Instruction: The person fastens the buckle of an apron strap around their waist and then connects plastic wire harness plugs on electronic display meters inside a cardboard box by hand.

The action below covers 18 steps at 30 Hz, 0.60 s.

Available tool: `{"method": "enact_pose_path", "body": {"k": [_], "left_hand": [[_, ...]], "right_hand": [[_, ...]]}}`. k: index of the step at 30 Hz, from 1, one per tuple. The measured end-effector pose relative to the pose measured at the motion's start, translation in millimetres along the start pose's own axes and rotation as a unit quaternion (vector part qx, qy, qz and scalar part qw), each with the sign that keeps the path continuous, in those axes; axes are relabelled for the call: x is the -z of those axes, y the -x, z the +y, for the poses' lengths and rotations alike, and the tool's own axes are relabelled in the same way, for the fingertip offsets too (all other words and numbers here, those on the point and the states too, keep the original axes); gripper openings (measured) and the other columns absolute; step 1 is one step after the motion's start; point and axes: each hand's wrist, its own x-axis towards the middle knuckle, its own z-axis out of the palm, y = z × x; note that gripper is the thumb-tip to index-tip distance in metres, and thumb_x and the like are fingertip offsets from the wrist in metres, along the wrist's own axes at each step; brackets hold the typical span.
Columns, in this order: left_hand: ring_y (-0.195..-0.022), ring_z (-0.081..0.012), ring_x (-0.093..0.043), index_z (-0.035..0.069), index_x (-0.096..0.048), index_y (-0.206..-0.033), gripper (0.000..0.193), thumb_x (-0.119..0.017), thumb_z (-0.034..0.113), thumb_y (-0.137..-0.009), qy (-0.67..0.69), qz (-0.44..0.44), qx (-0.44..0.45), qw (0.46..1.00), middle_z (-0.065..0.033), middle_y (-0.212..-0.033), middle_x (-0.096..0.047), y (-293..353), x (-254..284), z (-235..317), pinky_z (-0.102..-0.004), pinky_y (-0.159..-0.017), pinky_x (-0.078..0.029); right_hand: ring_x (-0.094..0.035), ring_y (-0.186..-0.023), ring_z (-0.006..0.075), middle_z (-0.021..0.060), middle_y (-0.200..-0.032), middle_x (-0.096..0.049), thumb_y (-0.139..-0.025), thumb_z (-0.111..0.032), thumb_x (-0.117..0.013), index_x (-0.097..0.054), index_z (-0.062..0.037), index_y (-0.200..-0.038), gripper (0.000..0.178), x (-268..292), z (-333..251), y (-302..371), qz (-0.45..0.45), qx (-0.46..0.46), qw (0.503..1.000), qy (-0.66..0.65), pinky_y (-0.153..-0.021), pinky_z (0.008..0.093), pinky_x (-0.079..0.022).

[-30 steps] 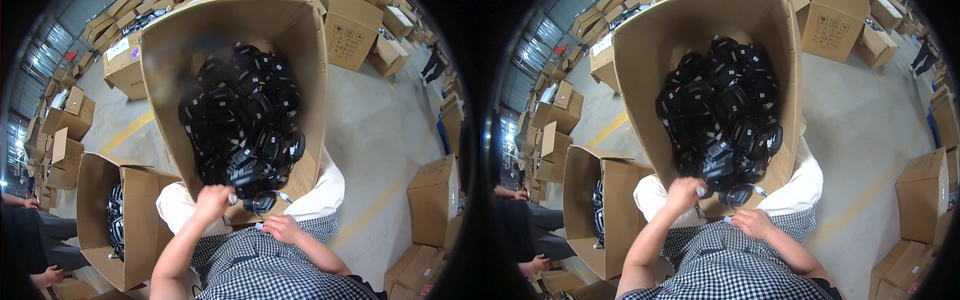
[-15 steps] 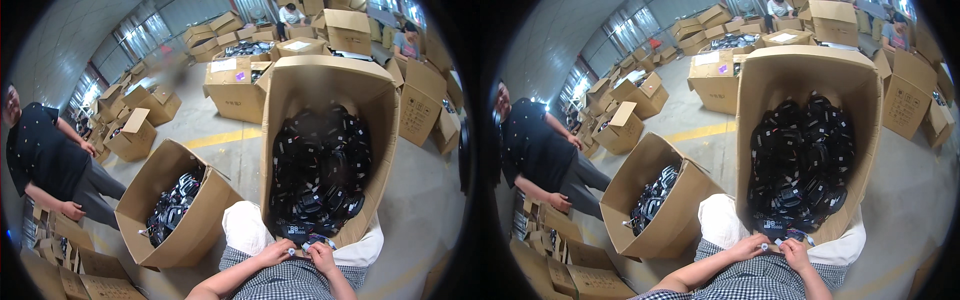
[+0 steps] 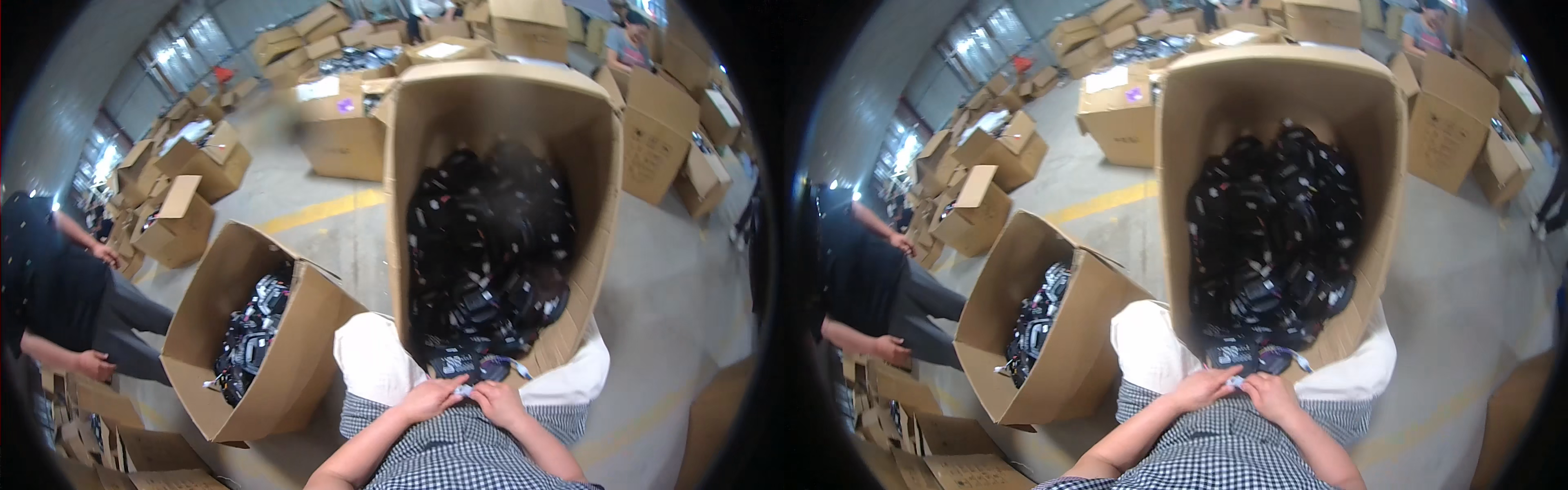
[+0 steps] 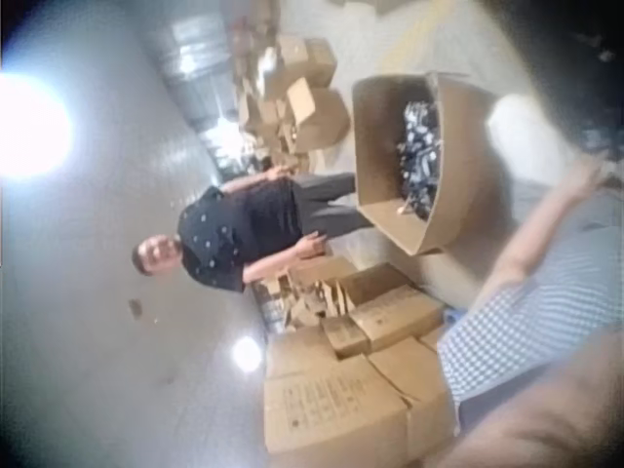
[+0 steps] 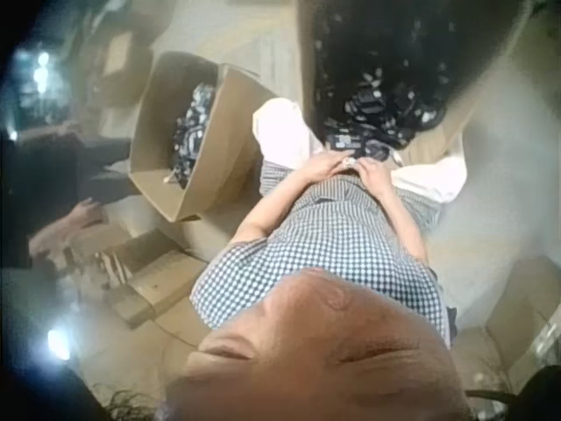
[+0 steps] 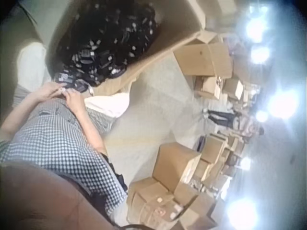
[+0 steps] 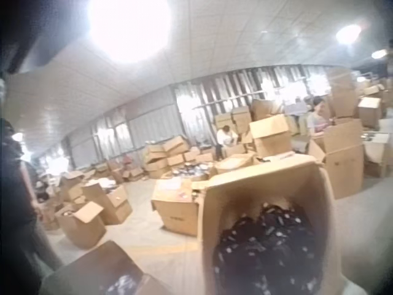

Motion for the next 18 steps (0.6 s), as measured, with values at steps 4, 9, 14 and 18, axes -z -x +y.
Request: {"method": "enact_pose_path", "body": {"k": [4,9,14,18], "left_hand": [[-0.102,-0.0363,-0.06,0.004,-0.044,-0.136,0.052,-0.054,0.03,-0.092,-0.014,-0.032,-0.032,0.999,-0.022,-0.11,-0.062,-4.1,0.5,-1.4,-0.0429,-0.085,-0.048],[-0.089,-0.0334,-0.061,0.008,-0.053,-0.126,0.043,-0.054,0.03,-0.09,-0.078,-0.1,-0.071,0.989,-0.0147,-0.091,-0.064,-14.0,8.7,3.7,-0.0426,-0.077,-0.048],[-0.09,-0.0343,-0.06,0.004,-0.061,-0.101,0.026,-0.058,0.023,-0.084,-0.036,-0.109,-0.088,0.99,-0.0145,-0.09,-0.063,-17.4,-1.9,-11.9,-0.0433,-0.079,-0.047],[-0.089,-0.035,-0.06,0.003,-0.061,-0.104,0.028,-0.059,0.022,-0.084,-0.001,-0.122,-0.084,0.989,-0.0157,-0.092,-0.064,-14.4,-6.6,-23.6,-0.0434,-0.079,-0.047]], "right_hand": [[-0.063,-0.083,0.0351,0.0145,-0.088,-0.066,-0.089,-0.027,-0.053,-0.064,-0.005,-0.087,0.025,5.6,1.2,-3.8,-0.092,-0.003,0.995,0.04,-0.072,0.0463,-0.05],[-0.064,-0.092,0.0342,0.0153,-0.093,-0.067,-0.088,-0.029,-0.055,-0.068,-0.0121,-0.098,0.023,33.7,-2.5,-35.1,-0.332,-0.045,0.942,0.027,-0.078,0.0473,-0.049],[-0.064,-0.092,0.033,0.0144,-0.093,-0.068,-0.087,-0.029,-0.057,-0.069,-0.0121,-0.096,0.022,14.5,12.2,-47.0,-0.373,-0.016,0.926,0.058,-0.078,0.0464,-0.049],[-0.064,-0.089,0.033,0.0133,-0.089,-0.068,-0.086,-0.029,-0.059,-0.069,-0.0123,-0.094,0.021,9.9,17.7,-48.8,-0.377,-0.021,0.925,0.03,-0.076,0.0455,-0.049]]}}
